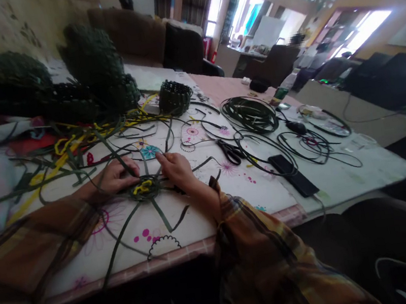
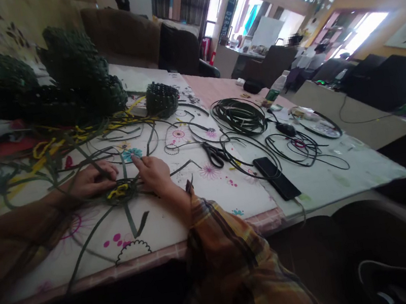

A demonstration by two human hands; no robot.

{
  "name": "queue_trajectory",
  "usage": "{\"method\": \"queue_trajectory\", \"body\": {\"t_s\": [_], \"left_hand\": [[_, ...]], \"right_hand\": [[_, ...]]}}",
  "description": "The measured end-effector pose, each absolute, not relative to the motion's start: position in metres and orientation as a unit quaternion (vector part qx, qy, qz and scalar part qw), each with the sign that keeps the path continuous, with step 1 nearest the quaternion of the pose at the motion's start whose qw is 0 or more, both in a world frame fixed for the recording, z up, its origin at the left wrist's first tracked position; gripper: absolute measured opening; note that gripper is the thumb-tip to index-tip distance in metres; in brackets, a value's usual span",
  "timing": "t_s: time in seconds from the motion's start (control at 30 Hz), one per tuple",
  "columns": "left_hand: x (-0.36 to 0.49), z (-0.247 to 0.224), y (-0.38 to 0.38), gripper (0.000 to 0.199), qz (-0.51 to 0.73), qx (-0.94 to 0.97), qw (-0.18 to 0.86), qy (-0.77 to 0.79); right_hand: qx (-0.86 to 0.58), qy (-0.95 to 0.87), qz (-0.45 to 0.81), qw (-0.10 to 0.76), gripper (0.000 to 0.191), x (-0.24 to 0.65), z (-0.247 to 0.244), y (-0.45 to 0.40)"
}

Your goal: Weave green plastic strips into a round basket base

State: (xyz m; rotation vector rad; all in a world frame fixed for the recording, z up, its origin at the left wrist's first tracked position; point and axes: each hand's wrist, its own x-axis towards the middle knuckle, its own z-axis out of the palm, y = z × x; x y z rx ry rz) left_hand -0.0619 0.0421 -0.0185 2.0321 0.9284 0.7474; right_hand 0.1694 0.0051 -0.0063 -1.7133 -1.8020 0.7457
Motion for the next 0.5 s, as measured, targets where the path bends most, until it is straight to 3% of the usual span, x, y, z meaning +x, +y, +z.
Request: {"method": "queue_trajectory", "body": {"t_s": [0.1, 0.17, 0.5], "left_hand": [[-0.062, -0.015, 0.038, 0.037, 0.275, 0.812, 0.351, 0.376], [-0.064, -0.015, 0.038, 0.039, 0.265, 0.819, 0.331, 0.386], [-0.071, -0.043, 0.042, 0.038, 0.322, 0.789, 0.22, 0.475]], "right_hand": [[-0.608, -0.767, 0.17, 0.113, 0.046, 0.173, -0.002, -0.005], [-0.576, -0.802, 0.144, 0.064, 0.048, 0.173, -0.001, -0.009], [-0.577, -0.805, 0.129, 0.057, 0.059, 0.167, 0.001, -0.017]]}}
